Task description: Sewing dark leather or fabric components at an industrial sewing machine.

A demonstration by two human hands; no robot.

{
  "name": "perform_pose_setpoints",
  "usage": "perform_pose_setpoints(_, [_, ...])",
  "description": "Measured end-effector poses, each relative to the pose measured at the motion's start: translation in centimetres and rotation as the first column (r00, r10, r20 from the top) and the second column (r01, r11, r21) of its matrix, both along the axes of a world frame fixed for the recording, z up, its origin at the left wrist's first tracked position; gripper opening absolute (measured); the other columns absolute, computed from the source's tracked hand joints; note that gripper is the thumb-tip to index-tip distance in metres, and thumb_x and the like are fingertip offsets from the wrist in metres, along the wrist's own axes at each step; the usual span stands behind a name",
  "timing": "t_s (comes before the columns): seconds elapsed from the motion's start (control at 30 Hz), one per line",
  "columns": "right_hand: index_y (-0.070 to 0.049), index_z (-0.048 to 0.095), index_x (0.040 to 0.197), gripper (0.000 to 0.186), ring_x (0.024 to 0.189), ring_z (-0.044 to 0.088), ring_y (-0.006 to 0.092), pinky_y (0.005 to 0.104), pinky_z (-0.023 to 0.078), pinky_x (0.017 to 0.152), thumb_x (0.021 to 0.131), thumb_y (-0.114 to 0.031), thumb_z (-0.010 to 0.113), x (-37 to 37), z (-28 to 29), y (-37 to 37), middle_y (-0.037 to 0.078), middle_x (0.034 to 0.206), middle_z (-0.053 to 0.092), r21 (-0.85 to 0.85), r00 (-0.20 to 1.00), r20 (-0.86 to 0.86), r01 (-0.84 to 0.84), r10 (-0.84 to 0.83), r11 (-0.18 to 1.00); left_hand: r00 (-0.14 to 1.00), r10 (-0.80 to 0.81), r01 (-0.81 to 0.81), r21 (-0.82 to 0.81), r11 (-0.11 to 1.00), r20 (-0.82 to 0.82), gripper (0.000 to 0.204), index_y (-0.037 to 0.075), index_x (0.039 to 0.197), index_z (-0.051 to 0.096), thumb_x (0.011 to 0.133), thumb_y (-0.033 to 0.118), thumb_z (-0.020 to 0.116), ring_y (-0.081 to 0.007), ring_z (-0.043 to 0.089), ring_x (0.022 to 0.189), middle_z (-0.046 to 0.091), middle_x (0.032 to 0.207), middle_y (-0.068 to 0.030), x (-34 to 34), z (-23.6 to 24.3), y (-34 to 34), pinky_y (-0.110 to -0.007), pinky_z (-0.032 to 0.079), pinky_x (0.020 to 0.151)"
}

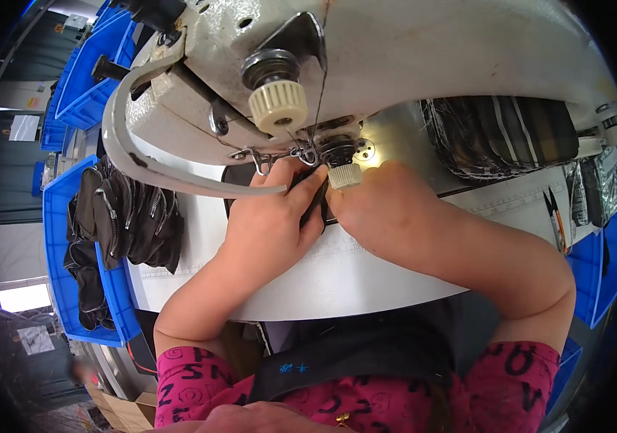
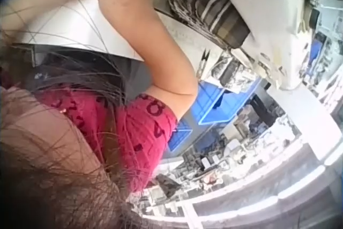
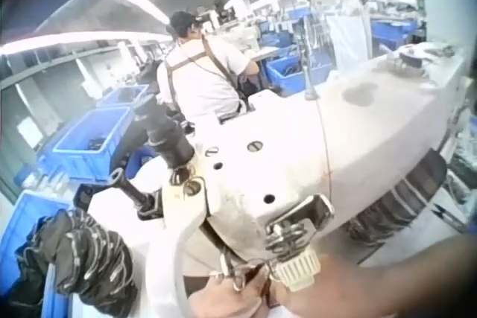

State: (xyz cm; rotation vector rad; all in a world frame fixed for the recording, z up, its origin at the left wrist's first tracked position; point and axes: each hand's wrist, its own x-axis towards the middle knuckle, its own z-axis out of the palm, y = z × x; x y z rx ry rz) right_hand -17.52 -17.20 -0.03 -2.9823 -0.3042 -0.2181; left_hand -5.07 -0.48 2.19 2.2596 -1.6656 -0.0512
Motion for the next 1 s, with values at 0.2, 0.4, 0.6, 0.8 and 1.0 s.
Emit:
perform_pose_setpoints(0.2, [-0.005,0.070,0.090,0.012,0.065,0.072,0.0266,0.0405,0.057,0.058,0.079,-0.008,0.068,0.2,-0.9,-0.2,0.009,0.068,0.069,0.035,0.999,0.054,-0.003,0.001,0.999,0.999,-0.026,0.027,-0.022,0.999,0.026,0.047,0.005,0.126,0.071,0.080,0.013,0.074,-0.0339,0.064,0.098,0.062,0.117,-0.0102,0.2,-0.2,0.0,-0.042,0.057,0.077])
perform_pose_setpoints(0.4, [-0.004,0.070,0.096,0.016,0.065,0.072,0.0272,0.0409,0.056,0.058,0.081,-0.010,0.068,0.5,-1.3,-0.1,0.008,0.068,0.069,-0.036,0.995,0.088,0.041,-0.038,0.998,1.000,-0.013,0.014,-0.035,0.999,0.027,0.048,0.003,0.126,0.070,0.079,0.015,0.074,-0.0356,0.063,0.105,0.063,0.118,-0.0144,0.7,-0.6,0.0,-0.044,0.057,0.084])
perform_pose_setpoints(0.6, [-0.006,0.072,0.102,0.020,0.066,0.072,0.0264,0.0412,0.055,0.057,0.092,-0.023,0.069,0.3,0.0,1.1,0.007,0.071,0.067,0.004,1.000,-0.001,-0.025,0.025,1.000,0.992,-0.098,0.102,0.051,0.993,-0.079,0.059,0.005,0.136,0.063,0.078,0.011,0.074,-0.0364,0.061,0.121,0.061,0.132,-0.0172,2.4,0.4,1.0,-0.042,0.057,0.095])
perform_pose_setpoints(0.8, [-0.006,0.074,0.106,0.023,0.065,0.065,0.0200,0.0362,0.051,0.055,0.090,-0.021,0.068,0.2,-1.1,1.7,0.004,0.080,0.064,-0.140,0.968,0.206,-0.116,0.144,0.983,0.797,0.117,-0.177,-0.044,0.983,-0.593,0.035,0.003,0.124,0.066,0.090,0.008,0.063,-0.0368,0.072,0.088,0.073,0.095,-0.0187,3.9,-0.4,1.5,-0.042,0.057,0.079])
perform_pose_setpoints(1.0, [-0.004,0.074,0.096,0.026,0.067,0.062,0.0184,0.0309,0.048,0.053,0.074,-0.018,0.070,1.2,-1.3,1.5,0.007,0.087,0.064,-0.215,0.892,0.410,-0.111,0.192,0.970,0.941,0.077,-0.163,-0.241,0.957,-0.330,0.031,0.009,0.112,0.072,0.083,0.015,0.080,-0.0319,0.071,0.082,0.074,0.092,-0.0120,3.2,-2.3,0.7,-0.039,0.057,0.072])
